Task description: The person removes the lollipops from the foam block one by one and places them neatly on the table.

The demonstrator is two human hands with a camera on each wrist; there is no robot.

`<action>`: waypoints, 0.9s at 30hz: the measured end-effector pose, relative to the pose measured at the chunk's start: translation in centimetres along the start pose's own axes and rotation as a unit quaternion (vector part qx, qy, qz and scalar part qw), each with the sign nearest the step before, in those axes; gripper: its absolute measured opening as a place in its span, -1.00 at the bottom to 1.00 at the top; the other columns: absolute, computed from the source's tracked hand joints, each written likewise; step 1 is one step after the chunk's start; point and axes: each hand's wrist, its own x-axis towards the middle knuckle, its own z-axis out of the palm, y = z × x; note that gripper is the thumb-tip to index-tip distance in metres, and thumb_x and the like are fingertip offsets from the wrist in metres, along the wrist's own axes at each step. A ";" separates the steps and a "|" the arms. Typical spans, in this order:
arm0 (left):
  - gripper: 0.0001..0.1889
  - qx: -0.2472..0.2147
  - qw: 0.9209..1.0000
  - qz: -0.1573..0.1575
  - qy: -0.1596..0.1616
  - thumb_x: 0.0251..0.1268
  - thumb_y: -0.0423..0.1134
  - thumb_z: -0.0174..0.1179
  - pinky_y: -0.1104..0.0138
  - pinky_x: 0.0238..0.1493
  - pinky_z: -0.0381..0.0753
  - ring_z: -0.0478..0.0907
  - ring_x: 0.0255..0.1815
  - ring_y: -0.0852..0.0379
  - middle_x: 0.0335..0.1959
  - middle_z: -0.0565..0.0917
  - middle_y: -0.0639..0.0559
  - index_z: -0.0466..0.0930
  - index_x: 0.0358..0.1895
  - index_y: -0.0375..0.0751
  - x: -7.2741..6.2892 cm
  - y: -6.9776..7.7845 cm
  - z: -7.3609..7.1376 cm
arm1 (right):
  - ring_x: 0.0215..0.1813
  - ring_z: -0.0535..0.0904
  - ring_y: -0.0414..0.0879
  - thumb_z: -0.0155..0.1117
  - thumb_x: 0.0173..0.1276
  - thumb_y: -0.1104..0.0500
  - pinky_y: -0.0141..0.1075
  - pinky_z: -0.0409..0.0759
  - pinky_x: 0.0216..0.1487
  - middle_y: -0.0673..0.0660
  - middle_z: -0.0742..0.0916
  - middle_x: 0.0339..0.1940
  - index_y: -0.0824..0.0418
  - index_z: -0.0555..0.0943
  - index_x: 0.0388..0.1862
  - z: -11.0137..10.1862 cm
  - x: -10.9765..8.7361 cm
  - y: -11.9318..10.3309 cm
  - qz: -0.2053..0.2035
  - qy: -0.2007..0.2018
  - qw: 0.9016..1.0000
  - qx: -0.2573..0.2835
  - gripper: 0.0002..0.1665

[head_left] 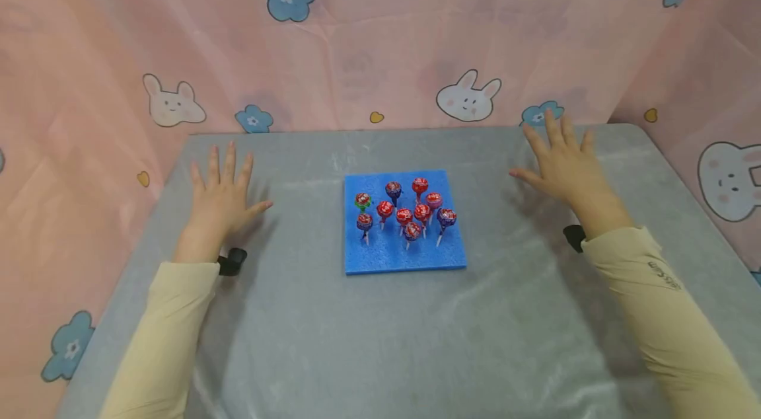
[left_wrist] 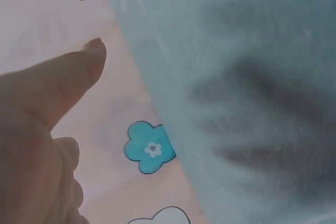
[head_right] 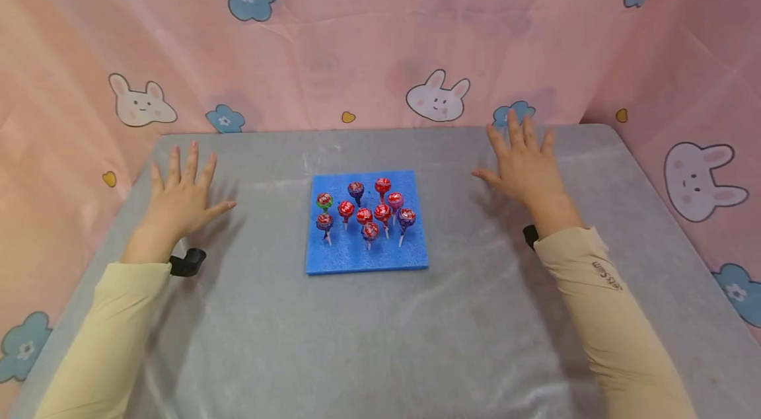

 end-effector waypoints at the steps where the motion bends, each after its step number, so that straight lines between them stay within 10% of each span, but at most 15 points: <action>1: -0.03 -0.009 1.000 -0.003 0.005 0.30 0.18 0.05 -0.28 0.25 -0.56 -0.64 0.42 -0.32 0.47 -0.44 -0.35 -0.29 0.50 -0.30 -0.2 0.2 0.2 | 0.45 -0.41 0.37 -0.02 0.37 -0.31 0.43 -0.34 0.21 0.42 -0.24 0.48 0.23 -0.10 0.53 0.1 -0.2 -0.1 -0.002 0.004 1.000 0.004 0.01; 11: -0.08 -0.144 0.989 -0.015 0.027 0.40 0.12 -0.04 -0.33 0.26 -0.36 -0.60 0.42 -0.33 0.47 -0.42 -0.37 -0.34 0.47 -0.41 -2.2 5.0 3.3 | 0.40 0.07 0.41 0.13 0.39 -0.10 0.25 0.06 0.30 0.52 0.17 0.41 0.46 0.16 0.40 1.2 -2.2 -2.7 -0.031 0.057 0.980 0.186 -0.14; 20: -0.17 -0.168 0.983 0.062 0.038 0.42 0.06 -0.03 -0.21 0.34 -0.27 -0.38 0.49 -0.23 0.50 -0.26 -0.30 -0.20 0.48 -0.41 -2.5 10.3 5.2 | 0.29 0.33 0.29 0.21 0.36 0.07 0.21 0.26 0.22 0.36 0.50 0.24 0.38 0.44 0.25 1.9 -2.3 -6.5 -0.077 0.034 0.946 0.312 -0.42; 27: -0.19 -0.182 0.979 0.095 0.004 0.45 0.05 -0.08 -0.13 0.38 -0.18 -0.29 0.50 -0.15 0.50 -0.21 -0.25 -0.21 0.47 -0.41 -2.8 12.0 6.8 | 0.09 0.56 0.03 0.22 0.35 0.22 -0.29 0.52 0.08 0.28 0.63 0.10 0.39 0.51 0.16 4.4 -2.1 -7.9 -0.094 -0.032 0.856 0.508 -0.56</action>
